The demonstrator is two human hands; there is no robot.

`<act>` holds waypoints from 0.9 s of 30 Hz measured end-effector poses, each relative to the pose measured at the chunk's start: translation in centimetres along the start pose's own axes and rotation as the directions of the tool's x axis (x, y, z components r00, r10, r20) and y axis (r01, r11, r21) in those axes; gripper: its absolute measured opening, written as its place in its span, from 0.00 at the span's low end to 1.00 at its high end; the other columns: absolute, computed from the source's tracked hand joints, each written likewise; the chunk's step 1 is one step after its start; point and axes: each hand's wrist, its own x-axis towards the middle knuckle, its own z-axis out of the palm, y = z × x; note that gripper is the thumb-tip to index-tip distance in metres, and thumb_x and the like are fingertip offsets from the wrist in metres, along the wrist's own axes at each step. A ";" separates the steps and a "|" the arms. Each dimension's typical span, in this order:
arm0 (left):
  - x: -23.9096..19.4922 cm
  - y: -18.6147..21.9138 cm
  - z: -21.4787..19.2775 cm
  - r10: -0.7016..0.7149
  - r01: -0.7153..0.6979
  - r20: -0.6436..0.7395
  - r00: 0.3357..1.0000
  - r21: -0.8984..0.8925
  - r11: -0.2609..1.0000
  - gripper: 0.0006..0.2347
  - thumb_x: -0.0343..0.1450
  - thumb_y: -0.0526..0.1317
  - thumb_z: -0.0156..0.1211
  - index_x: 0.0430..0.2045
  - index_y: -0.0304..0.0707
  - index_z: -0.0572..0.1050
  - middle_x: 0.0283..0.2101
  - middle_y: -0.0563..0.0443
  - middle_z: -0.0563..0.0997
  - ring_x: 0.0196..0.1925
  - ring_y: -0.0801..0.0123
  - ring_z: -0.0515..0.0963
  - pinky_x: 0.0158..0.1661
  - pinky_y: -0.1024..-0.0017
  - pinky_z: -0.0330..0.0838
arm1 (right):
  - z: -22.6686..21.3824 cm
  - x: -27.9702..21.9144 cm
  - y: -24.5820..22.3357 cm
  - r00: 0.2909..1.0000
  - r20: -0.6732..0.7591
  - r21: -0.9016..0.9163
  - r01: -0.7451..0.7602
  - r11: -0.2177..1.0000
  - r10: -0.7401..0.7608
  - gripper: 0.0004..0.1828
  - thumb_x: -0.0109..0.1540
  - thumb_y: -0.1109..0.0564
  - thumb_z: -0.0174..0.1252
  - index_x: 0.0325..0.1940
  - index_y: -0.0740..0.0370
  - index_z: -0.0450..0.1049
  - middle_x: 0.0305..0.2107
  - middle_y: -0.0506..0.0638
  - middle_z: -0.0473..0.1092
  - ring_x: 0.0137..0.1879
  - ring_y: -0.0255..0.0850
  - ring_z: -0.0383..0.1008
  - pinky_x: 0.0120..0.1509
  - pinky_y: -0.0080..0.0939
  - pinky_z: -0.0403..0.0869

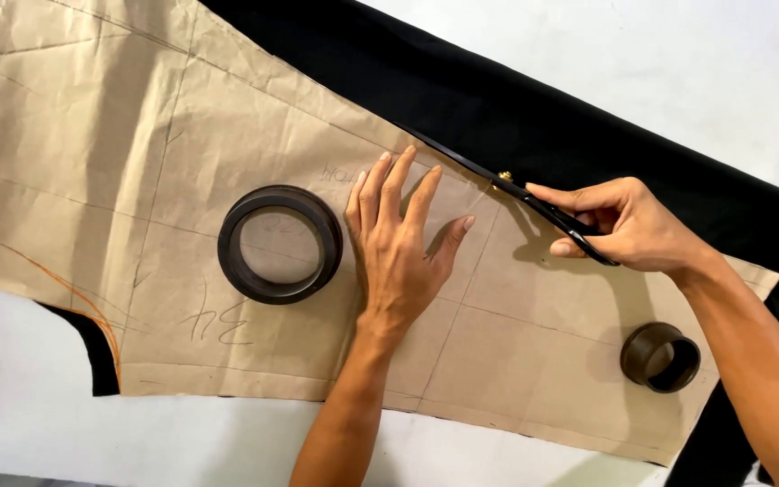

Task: The person is cutting a piece of black fabric according to a paper pattern using scissors and then marking the fabric with a ruler and a marking tool.

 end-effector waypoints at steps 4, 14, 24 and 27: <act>0.1 0.0 -0.3 -0.006 0.006 -0.005 1.000 -0.014 1.000 0.20 0.76 0.54 0.57 0.56 0.41 0.74 0.67 0.42 0.69 0.72 0.48 0.66 0.69 0.49 0.57 | 0.5 0.7 -0.4 0.999 0.008 0.051 0.051 0.997 -0.051 0.39 0.50 0.57 0.72 0.67 0.59 0.74 0.20 0.38 0.66 0.25 0.29 0.54 0.26 0.29 0.55; 0.2 -0.1 -0.3 -0.019 0.019 -0.008 1.000 -0.032 0.999 0.20 0.76 0.54 0.57 0.55 0.41 0.75 0.67 0.41 0.70 0.71 0.47 0.66 0.69 0.49 0.58 | 1.6 2.0 -1.8 0.999 -0.005 -0.006 0.039 0.999 -0.039 0.41 0.49 0.54 0.72 0.67 0.59 0.73 0.21 0.36 0.55 0.25 0.31 0.45 0.28 0.32 0.48; 1.2 2.4 -4.6 0.093 -0.098 -0.036 0.995 -0.219 0.971 0.13 0.76 0.41 0.62 0.53 0.39 0.75 0.63 0.40 0.73 0.67 0.49 0.71 0.66 0.51 0.68 | 1.8 2.0 -3.6 0.997 -0.031 -0.014 -0.077 0.997 0.077 0.37 0.51 0.61 0.71 0.66 0.54 0.76 0.16 0.40 0.46 0.24 0.33 0.43 0.28 0.36 0.47; 2.3 2.3 -8.0 0.184 -0.185 -0.021 0.983 -0.157 0.970 0.13 0.74 0.44 0.65 0.50 0.40 0.76 0.60 0.44 0.76 0.65 0.55 0.75 0.68 0.49 0.66 | 2.0 2.0 -3.4 0.999 -0.018 -0.021 -0.044 0.999 0.043 0.37 0.52 0.58 0.71 0.67 0.55 0.75 0.19 0.38 0.53 0.25 0.31 0.47 0.28 0.32 0.48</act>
